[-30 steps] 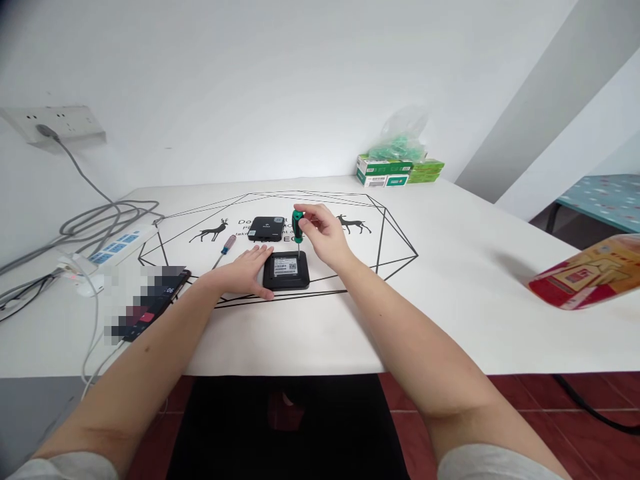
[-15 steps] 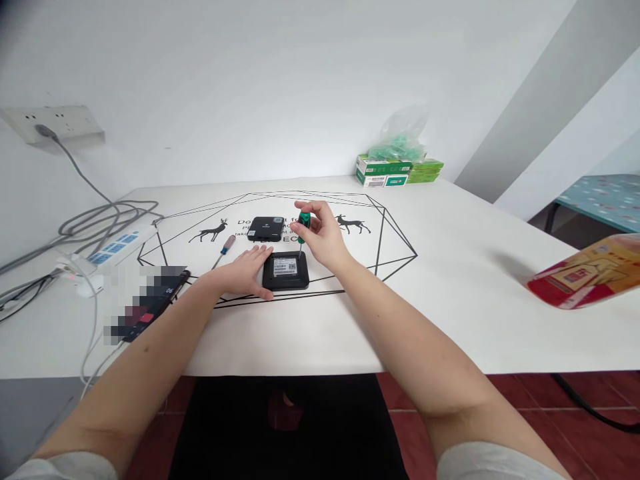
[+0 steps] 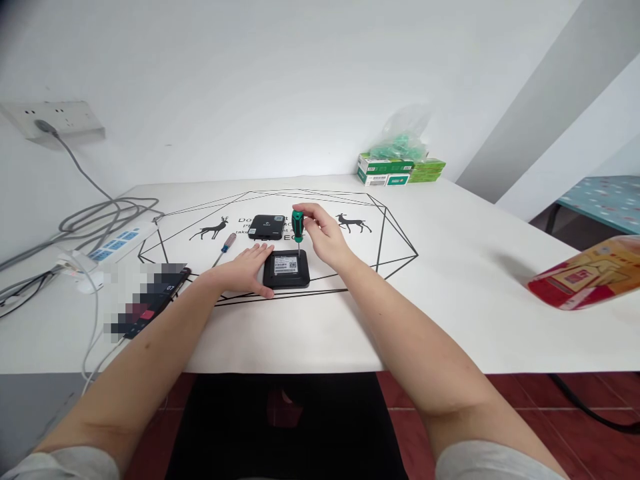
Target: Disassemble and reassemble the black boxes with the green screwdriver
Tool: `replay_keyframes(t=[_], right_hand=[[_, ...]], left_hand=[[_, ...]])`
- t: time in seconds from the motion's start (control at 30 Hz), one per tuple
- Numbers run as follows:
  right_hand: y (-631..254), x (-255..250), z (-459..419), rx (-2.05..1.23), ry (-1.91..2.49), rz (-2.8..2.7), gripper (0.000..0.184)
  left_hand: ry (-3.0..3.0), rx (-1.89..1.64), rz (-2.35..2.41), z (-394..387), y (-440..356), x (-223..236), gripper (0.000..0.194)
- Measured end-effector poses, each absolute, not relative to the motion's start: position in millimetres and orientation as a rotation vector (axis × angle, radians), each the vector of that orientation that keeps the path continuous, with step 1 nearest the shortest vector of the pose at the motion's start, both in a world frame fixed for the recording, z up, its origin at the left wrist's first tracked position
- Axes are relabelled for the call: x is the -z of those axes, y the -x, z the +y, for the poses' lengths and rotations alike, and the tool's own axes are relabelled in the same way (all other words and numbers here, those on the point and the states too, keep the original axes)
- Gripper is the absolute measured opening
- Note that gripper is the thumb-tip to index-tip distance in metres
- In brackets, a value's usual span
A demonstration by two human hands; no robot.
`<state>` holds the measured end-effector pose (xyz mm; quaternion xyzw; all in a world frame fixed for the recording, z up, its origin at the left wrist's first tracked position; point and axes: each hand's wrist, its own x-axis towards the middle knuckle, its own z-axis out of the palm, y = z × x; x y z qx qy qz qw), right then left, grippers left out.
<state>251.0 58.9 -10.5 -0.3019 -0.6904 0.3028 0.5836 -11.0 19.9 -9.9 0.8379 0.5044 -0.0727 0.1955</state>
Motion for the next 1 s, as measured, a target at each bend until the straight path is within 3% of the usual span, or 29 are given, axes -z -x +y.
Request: replay_keyframes(t=[0.23,0.43,0.6,0.77,1.0], right_hand=[[-250,15,61,-0.562,0.702,-1.657,0.038],[-241,14,55,-0.797,0.638,-1.531,0.049],[-238,12,52,-0.851,0.605,-1.502,0.044],[-242,13,53,-0.878,0.567,-1.52,0.027],[-245,14,61,-0.612,0.684,-1.602,0.033]], left_hand=[[-2.357,0.223,1.423,19,10,8,0.154],[-2.357,0.223,1.423,20,11,11,0.155],[-2.357,0.215,1.419,21,11,11,0.156],[-2.364,0.198,1.403,22,13,12,0.155],[-2.356,0.195,1.413,22,11,12,0.155]])
